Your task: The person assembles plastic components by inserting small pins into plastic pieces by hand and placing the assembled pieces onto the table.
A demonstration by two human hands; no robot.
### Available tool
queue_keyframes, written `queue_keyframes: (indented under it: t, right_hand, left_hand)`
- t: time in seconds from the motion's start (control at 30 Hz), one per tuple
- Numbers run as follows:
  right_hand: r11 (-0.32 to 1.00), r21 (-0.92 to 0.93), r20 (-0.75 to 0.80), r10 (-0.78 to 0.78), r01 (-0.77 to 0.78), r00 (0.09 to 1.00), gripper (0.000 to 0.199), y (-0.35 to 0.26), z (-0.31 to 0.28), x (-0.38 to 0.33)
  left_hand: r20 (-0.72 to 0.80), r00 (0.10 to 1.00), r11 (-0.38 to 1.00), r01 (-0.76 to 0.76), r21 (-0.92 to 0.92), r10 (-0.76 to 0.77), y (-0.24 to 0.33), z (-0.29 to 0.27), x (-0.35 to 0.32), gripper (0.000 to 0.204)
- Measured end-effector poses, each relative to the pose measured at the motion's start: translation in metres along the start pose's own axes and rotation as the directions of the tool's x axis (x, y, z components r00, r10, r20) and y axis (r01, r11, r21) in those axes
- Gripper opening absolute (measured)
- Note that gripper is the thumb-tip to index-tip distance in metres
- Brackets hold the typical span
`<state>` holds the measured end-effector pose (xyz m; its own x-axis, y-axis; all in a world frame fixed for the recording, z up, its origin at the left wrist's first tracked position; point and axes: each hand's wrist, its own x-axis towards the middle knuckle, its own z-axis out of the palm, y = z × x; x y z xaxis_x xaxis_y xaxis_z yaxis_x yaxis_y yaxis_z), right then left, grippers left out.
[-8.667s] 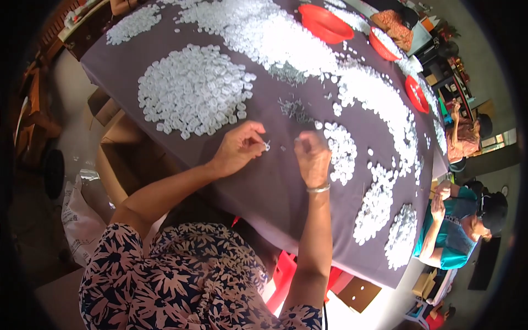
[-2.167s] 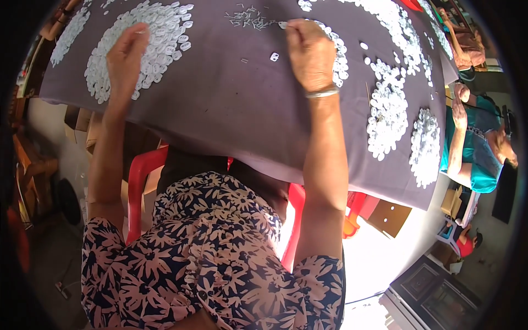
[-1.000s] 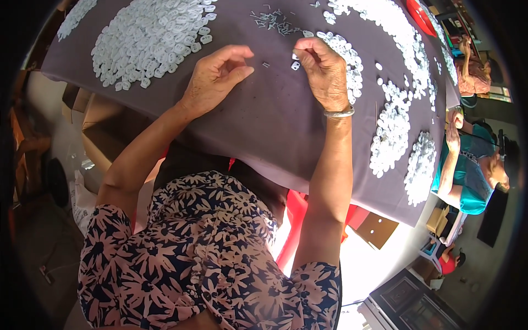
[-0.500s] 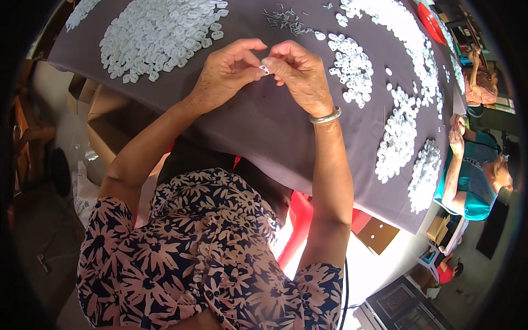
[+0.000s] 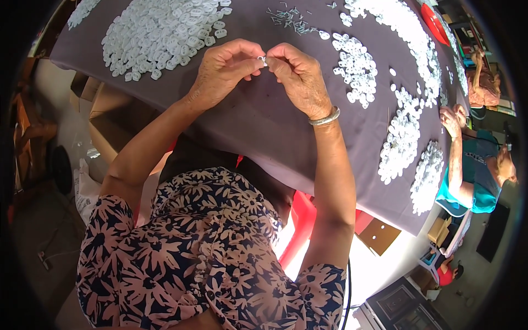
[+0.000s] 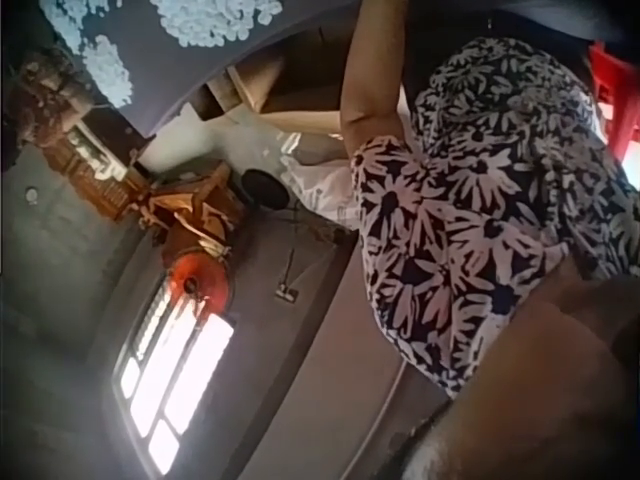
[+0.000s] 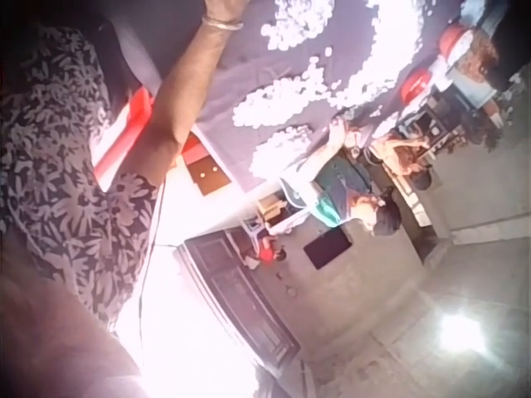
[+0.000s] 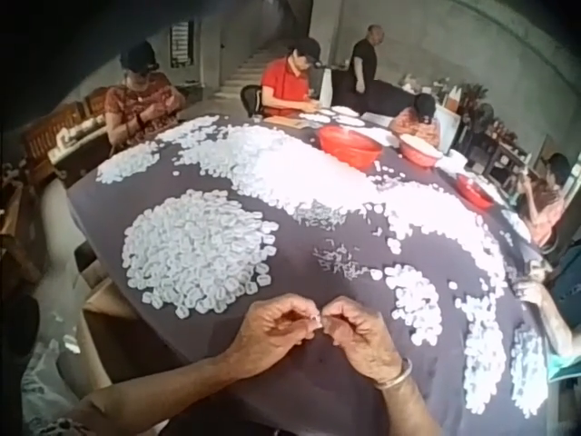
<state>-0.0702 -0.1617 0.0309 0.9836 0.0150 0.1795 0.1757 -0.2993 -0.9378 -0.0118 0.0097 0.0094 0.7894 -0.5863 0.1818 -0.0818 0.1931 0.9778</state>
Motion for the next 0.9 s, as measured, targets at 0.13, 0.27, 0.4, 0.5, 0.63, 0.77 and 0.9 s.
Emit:
queue_keyframes:
  t: [0.13, 0.27, 0.4, 0.5, 0.63, 0.77, 0.9]
  right_hand:
    - [0.999, -0.034, 0.021, -0.01, 0.01, 1.0, 0.011, -0.002, -0.002, -0.001]
    - [0.999, -0.051, 0.048, -0.016, 0.018, 0.999, 0.011, 0.001, -0.005, -0.001]
    - [0.998, -0.042, 0.066, -0.038, 0.041, 0.997, 0.011, 0.003, -0.009, 0.0]
    - [0.999, -0.044, -0.001, -0.022, 0.022, 1.0, 0.01, 0.002, -0.017, 0.0]
    - [0.995, -0.098, -0.106, -0.001, -0.009, 0.994, 0.009, 0.002, -0.033, 0.0]
    - [0.964, -0.246, -0.04, -0.119, 0.106, 0.992, 0.006, 0.015, -0.039, 0.0]
    - [0.937, -0.322, -0.001, -0.145, 0.137, 0.989, 0.01, 0.017, -0.028, 0.002]
  left_hand:
    - [-0.015, 0.998, 0.998, 0.056, 0.012, -0.056, 0.002, 0.003, -0.003, 0.009]
    - [-0.017, 0.997, 0.997, 0.07, 0.019, -0.07, 0.004, 0.003, -0.004, 0.01]
    - [0.011, 0.999, 0.999, 0.045, 0.025, -0.045, 0.002, 0.0, -0.003, 0.01]
    - [0.025, 0.997, 0.997, 0.075, 0.009, -0.075, 0.004, -0.001, -0.002, 0.009]
    - [-0.021, 1.0, 1.0, 0.015, -0.02, -0.015, -0.001, -0.003, -0.002, 0.009]
    - [-0.071, 0.997, 1.0, 0.006, -0.03, -0.008, -0.004, -0.003, 0.0, 0.011]
    - [-0.102, 0.994, 0.998, -0.018, 0.054, 0.023, -0.005, -0.003, -0.001, 0.014]
